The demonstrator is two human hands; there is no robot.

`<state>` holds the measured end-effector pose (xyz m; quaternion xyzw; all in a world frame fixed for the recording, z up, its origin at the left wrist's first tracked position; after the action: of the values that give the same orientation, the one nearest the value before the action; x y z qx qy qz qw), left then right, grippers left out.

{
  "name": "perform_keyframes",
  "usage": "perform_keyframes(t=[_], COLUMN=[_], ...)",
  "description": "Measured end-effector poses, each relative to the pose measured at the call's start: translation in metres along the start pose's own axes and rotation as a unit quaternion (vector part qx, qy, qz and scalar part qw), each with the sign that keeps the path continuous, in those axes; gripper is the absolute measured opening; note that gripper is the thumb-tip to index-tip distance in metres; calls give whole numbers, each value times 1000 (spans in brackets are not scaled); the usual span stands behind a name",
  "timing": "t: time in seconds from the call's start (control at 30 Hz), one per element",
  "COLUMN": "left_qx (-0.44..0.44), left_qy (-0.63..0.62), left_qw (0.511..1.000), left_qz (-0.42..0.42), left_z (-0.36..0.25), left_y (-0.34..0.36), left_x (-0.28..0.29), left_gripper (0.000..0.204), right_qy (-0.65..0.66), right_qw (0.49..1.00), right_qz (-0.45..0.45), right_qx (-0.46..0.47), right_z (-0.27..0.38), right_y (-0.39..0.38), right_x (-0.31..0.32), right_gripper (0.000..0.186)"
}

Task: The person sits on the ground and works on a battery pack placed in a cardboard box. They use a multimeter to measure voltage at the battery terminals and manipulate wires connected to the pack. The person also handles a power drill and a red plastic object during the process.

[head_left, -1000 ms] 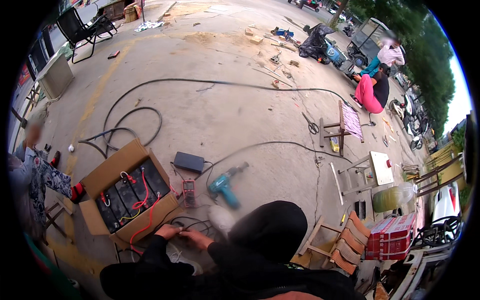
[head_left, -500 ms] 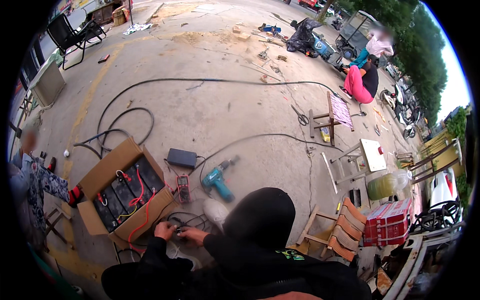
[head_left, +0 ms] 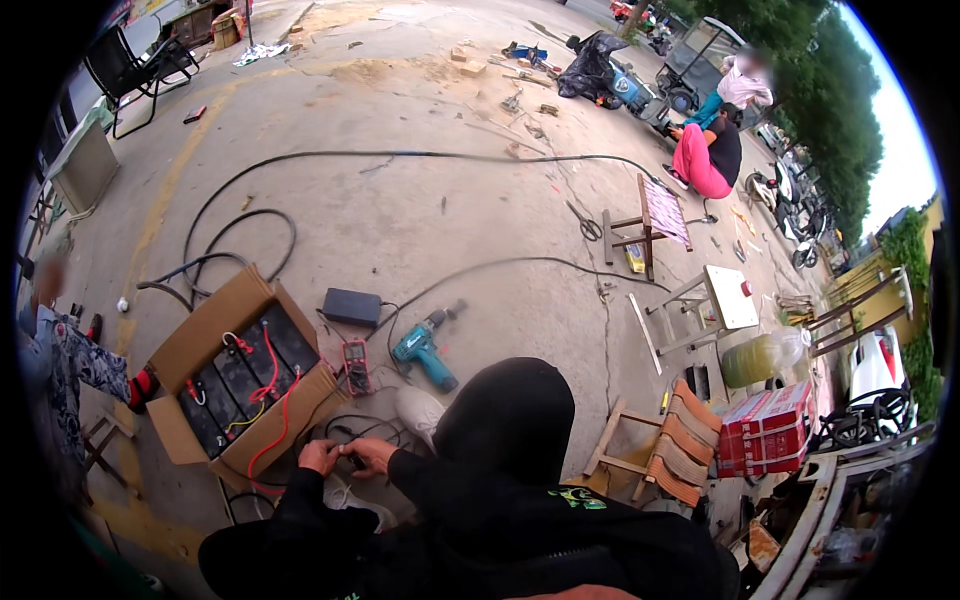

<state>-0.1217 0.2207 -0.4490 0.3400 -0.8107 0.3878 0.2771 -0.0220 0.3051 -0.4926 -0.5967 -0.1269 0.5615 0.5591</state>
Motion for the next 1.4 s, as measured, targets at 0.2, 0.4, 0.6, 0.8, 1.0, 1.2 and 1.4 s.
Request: perform_keyframes(t=[0.2, 0.4, 0.6, 0.8, 1.0, 1.2, 1.4], left_qx=[-25, -80, -68, -67, -157, -200, -137], left_qy=[24, 27, 120, 109, 157, 192, 190], left_qw=[999, 996, 990, 992, 975, 959, 972], left_qz=[20, 21, 38, 5, -29, -59, 1], left_z=[-21, -45, -44, -50, -65, -65, -52], left_y=[5, 13, 5, -6, -18, -32, -19], left_x=[3, 0, 2, 11, 9, -3, -13], left_gripper=[26, 26, 26, 21, 12, 21, 14], right_qy=[-118, -189, -341, -109, 34, 13, 32], right_qw=[989, 970, 937, 993, 998, 998, 997], right_qz=[-44, -104, -11, 32, 52, 10, -66], right_qx=[77, 109, 70, -26, -22, -54, -17], right_z=[26, 43, 37, 22, 26, 31, 42], right_y=[-6, -17, -13, -29, -32, -21, -16], right_x=[8, 25, 30, 19, 10, 10, 6], right_gripper=[14, 18, 49, 37, 30, 28, 38])
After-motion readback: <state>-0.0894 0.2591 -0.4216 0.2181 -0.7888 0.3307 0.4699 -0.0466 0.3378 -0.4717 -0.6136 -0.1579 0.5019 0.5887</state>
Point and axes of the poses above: each hand's wrist, its own y-axis towards the middle knuckle, its own x-axis out of the back of the hand, z = x × y, the point moved 10 cm from there along y, towards the middle knuckle, and after that the axes turned 3 degrees about x, right-handed, at the moved point
